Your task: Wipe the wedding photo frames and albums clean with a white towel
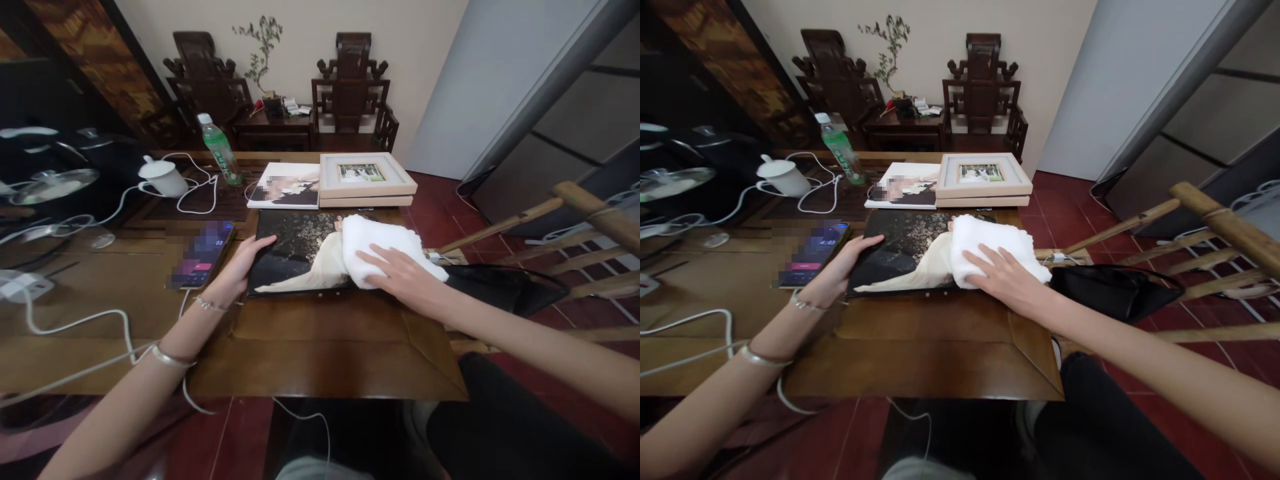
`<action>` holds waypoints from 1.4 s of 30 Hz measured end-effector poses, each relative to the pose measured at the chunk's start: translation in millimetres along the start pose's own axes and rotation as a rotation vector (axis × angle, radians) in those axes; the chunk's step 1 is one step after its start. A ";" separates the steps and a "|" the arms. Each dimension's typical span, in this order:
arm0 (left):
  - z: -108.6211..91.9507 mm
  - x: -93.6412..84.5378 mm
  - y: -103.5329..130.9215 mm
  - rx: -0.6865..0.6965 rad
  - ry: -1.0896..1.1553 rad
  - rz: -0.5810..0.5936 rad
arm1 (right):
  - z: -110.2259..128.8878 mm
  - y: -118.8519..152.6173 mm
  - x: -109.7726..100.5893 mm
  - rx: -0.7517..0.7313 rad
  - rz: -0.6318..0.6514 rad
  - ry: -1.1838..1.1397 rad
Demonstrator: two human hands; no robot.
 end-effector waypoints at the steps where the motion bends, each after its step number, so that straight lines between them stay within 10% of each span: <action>1: -2.1 1.8 -1.8 0.030 -0.029 0.035 | 3.3 0.3 1.6 0.009 -0.002 -0.021; 21: -2.6 -1.5 -30.2 0.713 -1.104 -0.008 | 33.0 4.1 10.4 0.004 0.026 -0.057; 26: 8.3 12.3 -20.9 0.912 -1.146 0.190 | 35.6 4.3 10.5 -0.026 0.002 -0.044; 42: 5.5 15.9 -15.4 0.900 -1.043 0.390 | -83.6 -69.8 7.7 0.031 0.123 -0.123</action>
Point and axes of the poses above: each hand's wrist, its own y-axis away from the middle knuckle, its own x-axis out of the palm, z = x × y, the point moved 6 cm from there along -y, towards the middle knuckle, and after that the axes turned 8 degrees about y, right-handed, at the moved point
